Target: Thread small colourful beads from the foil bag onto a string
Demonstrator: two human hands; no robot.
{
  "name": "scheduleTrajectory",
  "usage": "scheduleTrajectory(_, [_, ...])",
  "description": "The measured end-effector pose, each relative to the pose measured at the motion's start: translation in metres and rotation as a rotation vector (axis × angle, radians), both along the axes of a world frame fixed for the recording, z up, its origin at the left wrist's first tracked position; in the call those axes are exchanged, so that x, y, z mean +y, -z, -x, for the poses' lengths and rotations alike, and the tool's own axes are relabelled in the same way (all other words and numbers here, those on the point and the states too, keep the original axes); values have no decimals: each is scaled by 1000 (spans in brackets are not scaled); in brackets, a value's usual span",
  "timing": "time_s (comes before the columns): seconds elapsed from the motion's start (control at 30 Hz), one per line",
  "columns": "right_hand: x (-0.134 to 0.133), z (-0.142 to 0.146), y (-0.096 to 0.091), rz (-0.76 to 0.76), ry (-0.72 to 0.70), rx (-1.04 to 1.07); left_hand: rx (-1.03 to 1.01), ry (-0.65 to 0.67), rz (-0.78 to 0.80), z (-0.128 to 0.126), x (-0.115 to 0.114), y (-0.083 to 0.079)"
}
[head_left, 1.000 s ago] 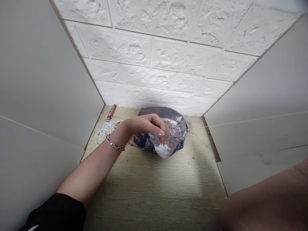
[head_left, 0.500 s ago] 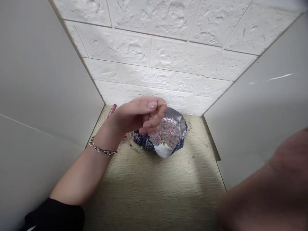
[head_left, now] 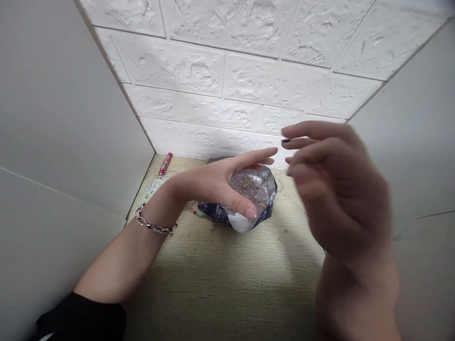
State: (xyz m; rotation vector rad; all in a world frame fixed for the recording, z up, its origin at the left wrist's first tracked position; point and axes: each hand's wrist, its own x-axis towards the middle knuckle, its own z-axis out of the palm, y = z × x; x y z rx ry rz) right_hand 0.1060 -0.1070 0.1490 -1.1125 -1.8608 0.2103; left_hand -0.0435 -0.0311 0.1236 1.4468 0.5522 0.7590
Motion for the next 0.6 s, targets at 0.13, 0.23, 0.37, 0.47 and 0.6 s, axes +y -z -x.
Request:
scheduleTrajectory(0.13, [19,-4,10,-137,-5,-265,67,204,-217,-4,1,3])
scheduleTrajectory(0.23, [25,-7,14,-162,23,-345,182,124,-297,-4,2,3])
scheduleTrajectory(0.37, [26,-6,16,-150,51,-368,338,41,-338,-4,1,1])
scheduleTrajectory(0.47, [29,-8,14,-139,108,-304,431,-64,-265,-5,1,0])
scheduleTrajectory(0.6, [34,-25,9,-141,172,-61,298,-224,-79,-4,5,3])
